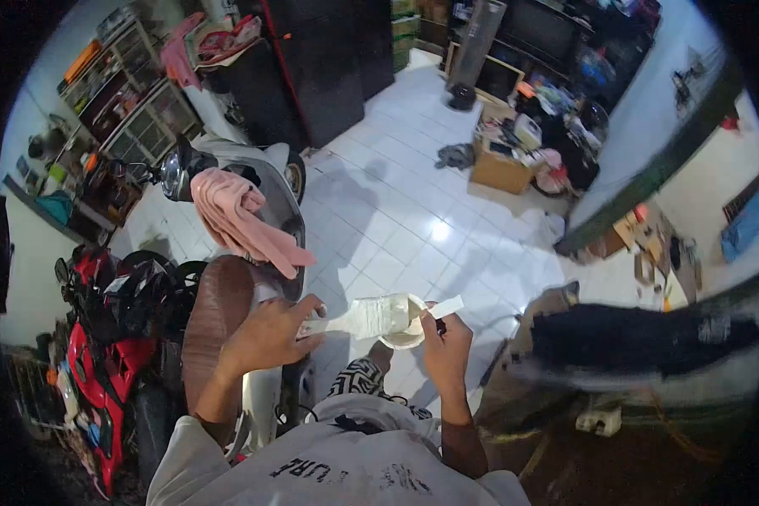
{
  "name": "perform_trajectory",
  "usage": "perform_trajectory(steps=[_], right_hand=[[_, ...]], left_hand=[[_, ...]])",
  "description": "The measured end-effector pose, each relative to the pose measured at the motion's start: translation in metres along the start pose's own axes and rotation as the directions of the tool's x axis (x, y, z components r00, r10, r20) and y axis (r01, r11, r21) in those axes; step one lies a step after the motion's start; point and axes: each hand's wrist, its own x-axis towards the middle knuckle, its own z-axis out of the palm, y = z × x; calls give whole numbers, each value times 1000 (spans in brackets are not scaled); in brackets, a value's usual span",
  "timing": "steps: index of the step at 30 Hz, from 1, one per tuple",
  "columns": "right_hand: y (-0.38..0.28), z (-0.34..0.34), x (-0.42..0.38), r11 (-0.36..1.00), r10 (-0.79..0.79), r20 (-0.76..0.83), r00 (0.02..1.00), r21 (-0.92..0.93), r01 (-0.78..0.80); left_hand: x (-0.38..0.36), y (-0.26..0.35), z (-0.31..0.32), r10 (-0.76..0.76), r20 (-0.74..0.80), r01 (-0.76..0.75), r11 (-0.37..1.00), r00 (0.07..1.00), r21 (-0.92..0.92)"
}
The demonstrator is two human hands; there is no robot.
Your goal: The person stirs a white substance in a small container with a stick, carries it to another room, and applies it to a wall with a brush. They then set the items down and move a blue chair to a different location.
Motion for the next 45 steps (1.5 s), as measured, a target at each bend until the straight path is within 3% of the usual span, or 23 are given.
perform_trajectory(steps=[2, 4, 6, 7, 11, 14, 18, 19, 20, 23, 25, 26, 29, 30, 33, 34, 36, 38, 39, 41, 42, 44, 45], right_hand=[[-4, 11, 55, 1000, 1, 39, 999, -5, -1], [-10, 19, 114, 1000, 26, 62, 998, -10, -25], [-19, 30, 178, 998, 62, 76, 995, 0, -63], [-22, 38, 207, 999, -28, 18, 999, 16, 27], [-35, 52, 318, 995, -19, 16, 1000, -101, 20], [-31, 71, 399, 998, -42, -18, 999, -37, 41], [-13, 96, 511, 1000, -29, 20, 999, 6, 29], [-10, 104, 541, 998, -23, 19, 1000, 58, 21], [-8, 113, 573, 994, -17, 21, 1000, 111, 15], [-21, 128, 667, 1000, -4, 78, 997, 24, 3], [-21, 141, 724, 1000, -4, 117, 993, -19, 7], [-17, 152, 758, 999, -40, 108, 993, -2, 41], [-28, 172, 849, 997, -37, 136, 990, -60, 45], [-33, 178, 879, 991, -16, 176, 984, -129, 39], [-26, 203, 965, 994, -94, 142, 985, -45, 101], [-24, 213, 996, 990, -137, 134, 981, -28, 142], [-28, 226, 1051, 979, -117, 162, 980, -146, 141], [-30, 245, 1107, 990, -13, 181, 983, -137, 38], [-41, 252, 1134, 975, 22, 173, 985, -224, 17], [-41, 272, 1189, 978, 20, 134, 991, -208, 8], [-44, 280, 1215, 984, 16, 98, 995, -180, 2], [-60, 294, 1268, 984, 37, 77, 996, -174, -23], [-66, 299, 1297, 985, 62, 60, 996, -165, -51]], left_hand=[[51, -14, -18, -110, 72, 113, 992, 991, -47], [105, -32, -37, -109, 58, 111, 993, 992, -37], [166, -54, -61, -44, 164, 57, 995, 985, -78], [191, -64, -70, 25, 80, -20, 998, 996, -63], [305, -95, -112, 56, 180, -40, 995, 982, -90], [388, -126, -136, 106, 237, -81, 990, 966, -114], [497, -170, -147, 100, 198, -71, 986, 975, -148], [525, -182, -145, 148, 145, -134, 985, 978, -106], [554, -193, -149, 136, 138, -123, 988, 981, -98], [639, -217, -171, 100, 98, -93, 993, 990, -73], [692, -228, -196, -81, 100, 77, 996, 992, 38], [718, -240, -205, -82, 90, 78, 996, 993, 53], [785, -283, -213, -123, -211, 98, 987, 970, -126], [808, -296, -216, -125, -209, 98, 986, 970, -134], [884, -347, -213, -357, -355, 172, 872, 864, -457], [912, -363, -211, -366, -355, 176, 867, 860, -466], [965, -397, -207, -565, -242, 62, 466, 789, -883], [1018, -439, -195, -533, -232, 53, 466, 814, -883], [1050, -456, -188, -540, -236, -32, 360, 808, -932], [1112, -469, -194, -553, -219, -134, 190, 804, -973], [1141, -479, -200, -514, -141, -15, 243, 846, -970], [1197, -484, -217, -421, -115, 74, 407, 900, -911], [1229, -492, -220, -442, -148, 71, 442, 884, -894]])
